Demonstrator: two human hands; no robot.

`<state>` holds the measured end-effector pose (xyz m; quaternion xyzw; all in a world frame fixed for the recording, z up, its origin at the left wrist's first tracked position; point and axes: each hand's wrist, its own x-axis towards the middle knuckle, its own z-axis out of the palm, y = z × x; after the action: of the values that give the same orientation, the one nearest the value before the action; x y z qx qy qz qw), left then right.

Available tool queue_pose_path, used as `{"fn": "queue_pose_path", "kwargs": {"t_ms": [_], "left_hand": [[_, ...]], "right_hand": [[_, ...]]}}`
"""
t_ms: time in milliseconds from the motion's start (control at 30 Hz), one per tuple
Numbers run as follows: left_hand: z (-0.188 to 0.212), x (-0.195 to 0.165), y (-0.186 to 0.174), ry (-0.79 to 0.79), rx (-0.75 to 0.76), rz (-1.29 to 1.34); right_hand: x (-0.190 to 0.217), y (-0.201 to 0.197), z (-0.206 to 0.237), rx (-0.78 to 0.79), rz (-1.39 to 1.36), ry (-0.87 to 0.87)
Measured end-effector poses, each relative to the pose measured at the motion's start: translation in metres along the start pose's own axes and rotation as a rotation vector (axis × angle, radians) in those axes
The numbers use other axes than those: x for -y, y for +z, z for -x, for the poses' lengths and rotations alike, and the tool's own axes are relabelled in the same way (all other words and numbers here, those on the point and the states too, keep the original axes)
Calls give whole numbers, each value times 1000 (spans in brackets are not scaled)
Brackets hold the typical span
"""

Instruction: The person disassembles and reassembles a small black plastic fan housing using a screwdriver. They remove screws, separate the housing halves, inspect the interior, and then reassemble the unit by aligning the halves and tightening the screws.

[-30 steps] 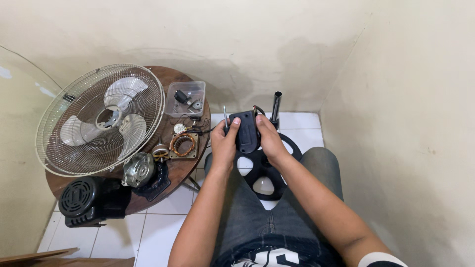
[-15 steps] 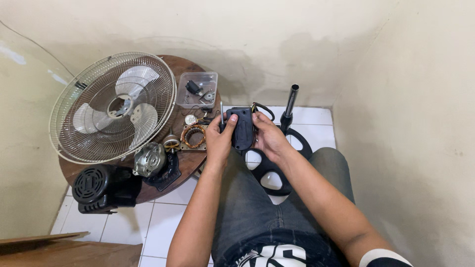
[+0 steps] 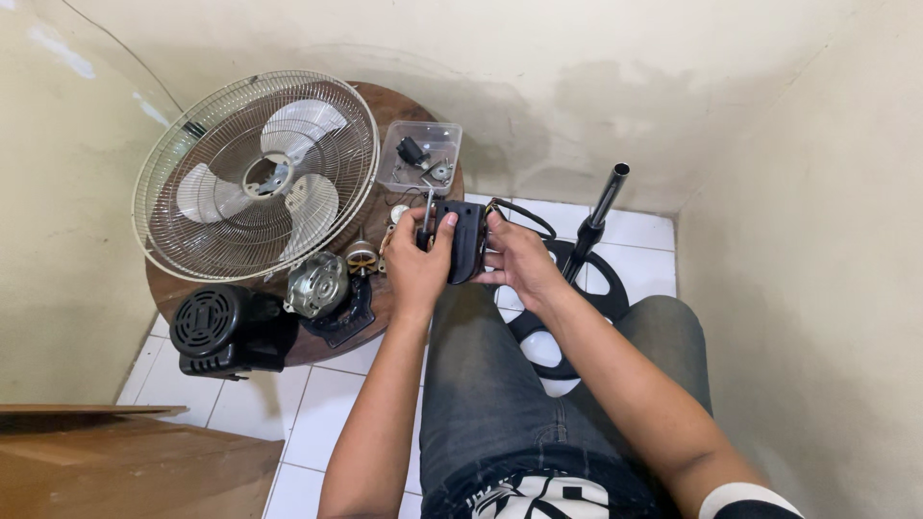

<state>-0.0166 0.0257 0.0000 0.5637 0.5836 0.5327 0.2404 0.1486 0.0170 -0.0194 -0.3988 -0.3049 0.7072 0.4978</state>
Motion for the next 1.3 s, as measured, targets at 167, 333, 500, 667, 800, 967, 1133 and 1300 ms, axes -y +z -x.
{"fn": "queue_pose_path", "kwargs": {"t_ms": [167, 333, 500, 667, 800, 967, 1133, 1300], "left_hand": [[-3, -5, -13, -40, 9, -6], [-9, 0, -28, -50, 108, -124], [-12, 6, -39, 157, 181, -188], [-18, 8, -47, 39, 241, -450], [-25, 18, -49, 19, 204, -588], [-35, 33, -51, -18, 133, -614], [-42, 42, -58, -49, 166, -682], [-49, 46, -65, -83, 222, -754]], "right_hand": [[-11, 14, -9, 20, 140, -43], [-14, 19, -29, -18, 104, 0], [-21, 22, -52, -15, 22, 43], [-31, 34, -76, 74, -2, 79], [-32, 45, -88, 141, 55, 129], [-33, 56, -100, 175, 104, 170], [-29, 54, -108, 129, 342, 185], [-17, 36, -96, 34, 705, 39]]}}
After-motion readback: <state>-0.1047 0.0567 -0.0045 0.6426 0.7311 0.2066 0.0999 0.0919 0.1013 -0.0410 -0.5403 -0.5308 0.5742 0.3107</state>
